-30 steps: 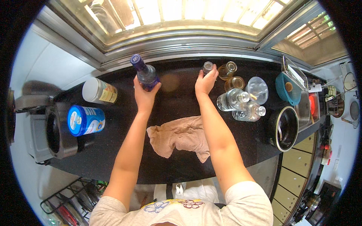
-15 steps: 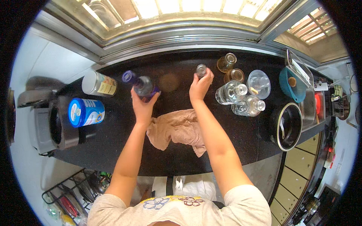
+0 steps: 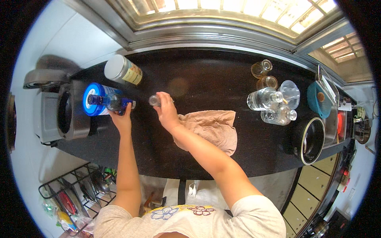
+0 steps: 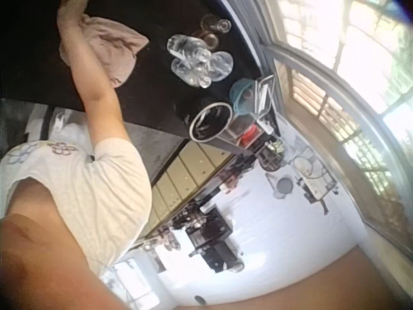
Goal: The person cleans the kitchen by wiping the sink, countertops, and stove area with a cloth. They move various items like bowls, bottles, and jars aside to clean underneath them, then return them to their original positions. The person also wipes the range hood and briefly interacts with its control panel.
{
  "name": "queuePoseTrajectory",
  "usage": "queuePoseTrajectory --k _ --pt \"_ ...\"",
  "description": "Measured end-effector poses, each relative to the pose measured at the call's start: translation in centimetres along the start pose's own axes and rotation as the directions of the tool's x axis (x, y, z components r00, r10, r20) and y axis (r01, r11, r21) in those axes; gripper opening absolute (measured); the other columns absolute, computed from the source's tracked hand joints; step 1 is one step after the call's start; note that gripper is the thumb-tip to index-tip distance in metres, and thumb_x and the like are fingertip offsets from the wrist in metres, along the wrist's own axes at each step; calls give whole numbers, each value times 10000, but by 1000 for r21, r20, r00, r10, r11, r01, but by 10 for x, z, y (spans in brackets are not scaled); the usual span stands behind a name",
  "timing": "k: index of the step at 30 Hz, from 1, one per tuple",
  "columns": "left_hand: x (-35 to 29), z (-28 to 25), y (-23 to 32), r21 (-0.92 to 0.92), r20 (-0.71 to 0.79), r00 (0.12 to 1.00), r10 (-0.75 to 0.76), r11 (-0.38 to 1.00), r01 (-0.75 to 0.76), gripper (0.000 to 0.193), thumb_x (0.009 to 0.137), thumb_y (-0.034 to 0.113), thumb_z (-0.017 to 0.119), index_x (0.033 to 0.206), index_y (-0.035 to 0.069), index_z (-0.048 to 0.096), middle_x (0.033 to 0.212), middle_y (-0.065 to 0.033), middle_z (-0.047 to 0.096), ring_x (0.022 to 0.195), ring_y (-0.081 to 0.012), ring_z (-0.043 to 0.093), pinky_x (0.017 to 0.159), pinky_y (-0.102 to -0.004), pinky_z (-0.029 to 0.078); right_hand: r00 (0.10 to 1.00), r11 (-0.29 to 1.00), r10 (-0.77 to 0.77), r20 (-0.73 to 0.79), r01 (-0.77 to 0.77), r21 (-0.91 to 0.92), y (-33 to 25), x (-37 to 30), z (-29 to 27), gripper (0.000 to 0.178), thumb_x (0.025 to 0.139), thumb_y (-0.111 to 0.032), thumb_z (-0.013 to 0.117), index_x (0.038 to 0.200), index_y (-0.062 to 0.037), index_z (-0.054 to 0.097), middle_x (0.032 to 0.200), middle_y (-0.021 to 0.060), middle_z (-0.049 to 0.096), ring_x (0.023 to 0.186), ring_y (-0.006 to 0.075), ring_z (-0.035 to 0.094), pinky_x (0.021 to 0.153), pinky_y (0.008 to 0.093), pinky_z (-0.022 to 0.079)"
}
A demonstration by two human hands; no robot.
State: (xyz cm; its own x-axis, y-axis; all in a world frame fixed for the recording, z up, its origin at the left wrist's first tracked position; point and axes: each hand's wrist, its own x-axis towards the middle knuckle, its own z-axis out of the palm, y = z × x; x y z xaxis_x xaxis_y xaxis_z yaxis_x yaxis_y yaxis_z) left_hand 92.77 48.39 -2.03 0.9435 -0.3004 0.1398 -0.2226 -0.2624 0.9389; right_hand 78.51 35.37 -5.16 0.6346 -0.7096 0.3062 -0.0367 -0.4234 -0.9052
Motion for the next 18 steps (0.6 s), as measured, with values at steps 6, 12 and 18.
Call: queuePoseTrajectory --k 6,12,18 --pt "7 -15 3 63 10 999 -45 997 44 947 800 143 847 1505 -24 237 1397 -202 469 1242 -284 540 991 -388 510 993 998 63 97 -63 -5 -19 -7 38 530 798 66 698 1280 17 484 1289 196 517 1190 407 528 976 439 478" --pt "-10 -4 4 43 -134 991 1 999 5 817 847 203 804 1453 -64 326 1382 -223 465 1261 -314 501 1000 -392 454 991 995 73 110 -64 -80 -14 -8 41 631 800 35 723 1372 -2 458 1350 190 508 1222 389 529 1003 436 465" --pt "-118 11 18 268 163 936 312 899 -346 589 906 183 690 1409 18 432 1298 -179 474 1153 -302 489 967 -391 423 997 989 -9 76 20 -144 -44 -34 -57 555 855 -69 696 1384 -64 527 1363 162 545 1293 364 501 1069 435 422"
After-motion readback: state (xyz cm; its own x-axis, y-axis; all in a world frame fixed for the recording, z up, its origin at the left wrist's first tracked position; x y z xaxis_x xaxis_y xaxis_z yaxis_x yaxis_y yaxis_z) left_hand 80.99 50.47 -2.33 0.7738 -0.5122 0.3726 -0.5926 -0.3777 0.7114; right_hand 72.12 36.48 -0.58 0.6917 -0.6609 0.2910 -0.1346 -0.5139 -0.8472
